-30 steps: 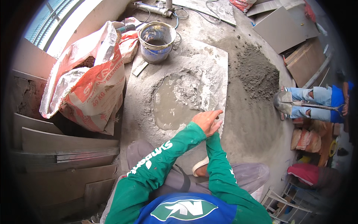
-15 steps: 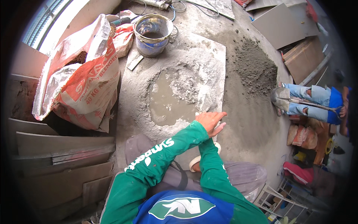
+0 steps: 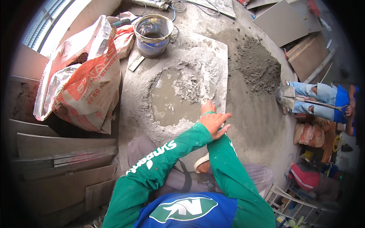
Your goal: The person opens a bag of tile adhesive, pours it onto a board, adds water from a bucket, and mixes the contents with a trowel to form a paste.
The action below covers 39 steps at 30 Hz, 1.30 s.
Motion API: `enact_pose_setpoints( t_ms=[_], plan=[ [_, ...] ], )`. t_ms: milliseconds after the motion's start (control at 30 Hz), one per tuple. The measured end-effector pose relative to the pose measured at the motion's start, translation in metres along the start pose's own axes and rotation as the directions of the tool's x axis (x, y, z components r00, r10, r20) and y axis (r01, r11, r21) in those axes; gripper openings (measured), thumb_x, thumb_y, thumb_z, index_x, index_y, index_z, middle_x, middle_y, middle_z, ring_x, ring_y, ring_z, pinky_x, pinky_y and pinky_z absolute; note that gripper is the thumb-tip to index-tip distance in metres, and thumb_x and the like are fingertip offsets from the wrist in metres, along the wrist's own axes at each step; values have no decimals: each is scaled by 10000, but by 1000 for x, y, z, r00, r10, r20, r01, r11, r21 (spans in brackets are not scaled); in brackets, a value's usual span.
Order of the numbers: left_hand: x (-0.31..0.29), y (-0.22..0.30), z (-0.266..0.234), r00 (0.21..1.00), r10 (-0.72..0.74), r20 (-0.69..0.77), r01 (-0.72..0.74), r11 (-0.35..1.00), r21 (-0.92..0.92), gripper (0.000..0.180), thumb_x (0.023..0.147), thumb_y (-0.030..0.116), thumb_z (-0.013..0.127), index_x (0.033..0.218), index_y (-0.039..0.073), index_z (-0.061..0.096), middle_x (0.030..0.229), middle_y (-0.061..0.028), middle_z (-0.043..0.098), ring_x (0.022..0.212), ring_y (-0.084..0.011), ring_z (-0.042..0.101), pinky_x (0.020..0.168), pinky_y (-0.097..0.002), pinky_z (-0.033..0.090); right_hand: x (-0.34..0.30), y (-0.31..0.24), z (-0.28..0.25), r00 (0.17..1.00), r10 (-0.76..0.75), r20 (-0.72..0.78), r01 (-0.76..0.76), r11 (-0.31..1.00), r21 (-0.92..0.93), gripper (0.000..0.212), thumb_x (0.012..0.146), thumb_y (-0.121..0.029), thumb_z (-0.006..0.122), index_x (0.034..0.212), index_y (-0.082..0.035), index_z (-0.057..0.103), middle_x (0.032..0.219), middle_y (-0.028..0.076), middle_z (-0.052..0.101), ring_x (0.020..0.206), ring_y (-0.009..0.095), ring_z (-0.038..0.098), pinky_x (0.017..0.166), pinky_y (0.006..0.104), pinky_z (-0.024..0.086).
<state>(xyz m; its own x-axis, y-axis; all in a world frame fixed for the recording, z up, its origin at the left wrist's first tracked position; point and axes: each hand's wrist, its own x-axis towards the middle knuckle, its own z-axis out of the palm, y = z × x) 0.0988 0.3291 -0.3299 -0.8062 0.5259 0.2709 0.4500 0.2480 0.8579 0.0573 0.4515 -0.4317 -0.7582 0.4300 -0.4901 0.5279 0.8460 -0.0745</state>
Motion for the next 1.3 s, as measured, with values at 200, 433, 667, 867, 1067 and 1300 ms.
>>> enact_pose_setpoints(
  t_ms=[200, 433, 667, 867, 1067, 1300],
  plan=[
    [-1, -1, -12, 999, -48, 10, 48, 998, -51, 390, 908, 295, 646, 1260, 147, 565, 970, -78, 688, 913, -322, 670, 801, -419, 536, -49, 51, 65, 926, -337, -169, 333, 942, -53, 499, 979, -388, 539, 1324, -30, 501, 1120, 255, 652, 1054, 466, 603, 929, 535, 480],
    [-1, 2, -3, 997, 37, -74, -35, 999, 17, 405, 906, 309, 649, 1261, 134, 561, 960, -70, 693, 901, -325, 667, 781, -426, 533, 28, 24, 14, 934, -293, -203, 301, 954, 8, 479, 935, -361, 604, 1284, -44, 525, 1123, 259, 654, 1022, 458, 633, 903, 552, 496],
    [2, 5, -8, 998, -24, 51, 19, 996, 87, 422, 913, 335, 633, 1278, 141, 553, 970, -87, 692, 875, -320, 643, 807, -473, 497, -35, 22, 34, 913, -400, -79, 387, 911, -143, 479, 987, -454, 472, 1293, -94, 543, 1258, 207, 594, 1334, 270, 433, 1064, 402, 347],
    [2, -1, 2, 995, 42, -87, -45, 998, -37, 425, 897, 309, 669, 1269, 137, 560, 993, -130, 693, 920, -335, 667, 792, -458, 525, 38, 5, 13, 928, -372, -14, 371, 927, -52, 422, 955, -340, 537, 1252, -40, 537, 1051, 248, 655, 1040, 381, 604, 860, 493, 494],
    [22, 6, 8, 984, 132, -117, -154, 966, -206, 360, 872, 96, 692, 1215, 36, 602, 883, -114, 719, 779, -260, 720, 720, -352, 555, 48, 16, 14, 887, -460, -31, 460, 888, -2, 365, 930, -274, 570, 1186, -14, 569, 952, 260, 687, 891, 424, 681, 755, 521, 558],
    [28, -2, 11, 995, -98, -26, 85, 946, -313, 368, 914, 95, 656, 1267, 16, 585, 935, -144, 715, 838, -224, 711, 748, -337, 545, 18, 23, 1, 838, -545, -14, 546, 838, 24, 353, 930, -272, 543, 1178, -25, 587, 986, 245, 692, 909, 407, 684, 782, 505, 550]
  ],
)
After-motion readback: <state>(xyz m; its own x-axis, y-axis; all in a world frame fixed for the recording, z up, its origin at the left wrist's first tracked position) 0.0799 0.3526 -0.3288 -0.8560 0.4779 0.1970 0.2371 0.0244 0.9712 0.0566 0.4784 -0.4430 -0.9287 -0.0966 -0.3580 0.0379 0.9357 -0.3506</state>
